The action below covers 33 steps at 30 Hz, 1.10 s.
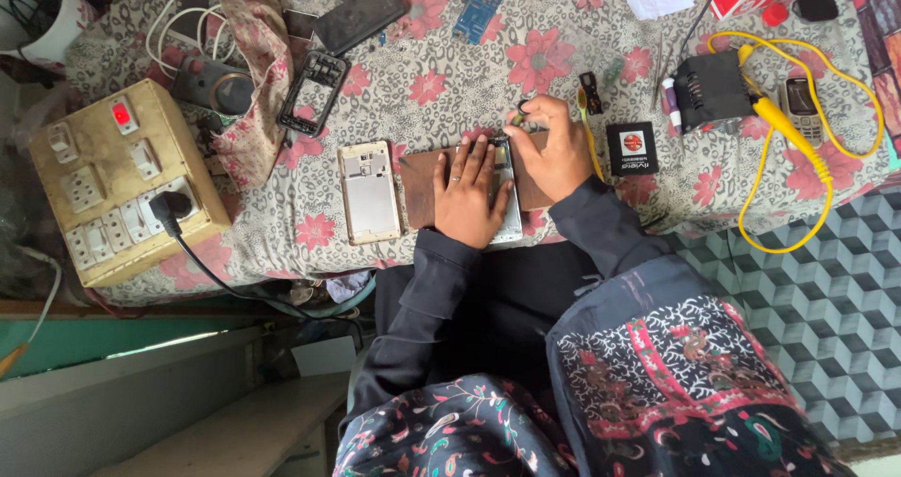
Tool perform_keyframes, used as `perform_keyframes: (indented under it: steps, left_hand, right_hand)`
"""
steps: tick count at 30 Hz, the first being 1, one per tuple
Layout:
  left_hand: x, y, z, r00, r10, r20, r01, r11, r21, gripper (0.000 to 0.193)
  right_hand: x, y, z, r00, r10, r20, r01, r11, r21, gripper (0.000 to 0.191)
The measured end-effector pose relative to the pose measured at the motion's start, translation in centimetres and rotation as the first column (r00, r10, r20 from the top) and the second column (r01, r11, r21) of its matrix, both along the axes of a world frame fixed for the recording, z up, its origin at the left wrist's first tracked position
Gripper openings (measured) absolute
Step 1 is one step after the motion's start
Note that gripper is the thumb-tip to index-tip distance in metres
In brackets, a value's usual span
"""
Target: The person holds a disassembled phone mainboard in one hand and brushes it with a toothbrush, then brushes the phone's middle frame housing. They place the board into the frame on the bench, press it into place, and use a small tool to work on the assembled phone components.
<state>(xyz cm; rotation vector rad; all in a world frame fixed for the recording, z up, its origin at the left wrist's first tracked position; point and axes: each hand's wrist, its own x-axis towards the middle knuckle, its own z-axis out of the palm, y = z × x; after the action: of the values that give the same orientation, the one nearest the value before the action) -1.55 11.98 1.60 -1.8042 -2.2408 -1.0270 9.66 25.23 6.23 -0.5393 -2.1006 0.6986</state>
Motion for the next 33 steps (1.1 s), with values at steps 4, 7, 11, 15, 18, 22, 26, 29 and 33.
perform_keyframes:
  steps: [4, 7, 11, 15, 18, 22, 26, 29, 33]
  left_hand:
    - [0.0, -0.1, 0.0, 1.000, 0.002, -0.001, -0.002, 1.000, -0.012, 0.057]
    - [0.1, 0.0, 0.2, 1.000, -0.001, 0.006, 0.001, 1.000, -0.008, 0.056]
    - [0.1, 0.0, 0.3, 1.000, -0.001, -0.002, 0.001, 1.000, -0.026, 0.057]
    - [0.0, 0.0, 0.3, 1.000, -0.002, -0.001, 0.002, 1.000, -0.029, 0.058]
    - [0.0, -0.1, 0.2, 1.000, -0.004, -0.005, 0.004, 1.000, -0.030, 0.057]
    - [0.0, -0.1, 0.1, 1.000, 0.001, 0.011, -0.001, 1.000, -0.020, 0.056]
    - [0.0, -0.1, 0.0, 1.000, -0.001, 0.015, 0.002, 1.000, -0.016, 0.057]
    - [0.1, 0.0, 0.0, 1.000, -0.003, 0.000, 0.003, 1.000, -0.021, 0.057]
    - [0.0, 0.1, 0.2, 1.000, 0.003, -0.001, -0.003, 1.000, -0.021, 0.057]
  right_hand:
    - [0.0, 0.3, -0.1, 0.999, -0.041, 0.020, 0.039, 0.991, 0.124, 0.054]
    - [-0.1, 0.7, -0.1, 0.995, 0.096, -0.020, -0.097, 0.993, -0.066, 0.047]
    - [-0.6, 0.6, -0.1, 0.977, -0.180, 0.110, 0.175, 0.983, 0.051, 0.061]
    - [-0.6, 0.0, 0.5, 0.999, 0.020, -0.038, -0.018, 0.999, 0.038, 0.053]
    - [-0.4, -0.1, 1.2, 0.996, 0.039, 0.086, -0.036, 0.999, -0.039, 0.049]
    - [-0.9, -0.1, 1.6, 0.975, -0.158, 0.154, 0.147, 0.986, 0.083, 0.054]
    - [-0.6, -0.1, 1.7, 0.993, 0.063, 0.102, -0.066, 0.998, 0.018, 0.045]
    - [-0.6, -0.1, 1.6, 0.991, 0.020, 0.129, -0.017, 0.999, -0.027, 0.044]
    - [-1.5, -0.4, 1.6, 0.964, -0.161, 0.210, 0.138, 0.983, 0.117, 0.051]
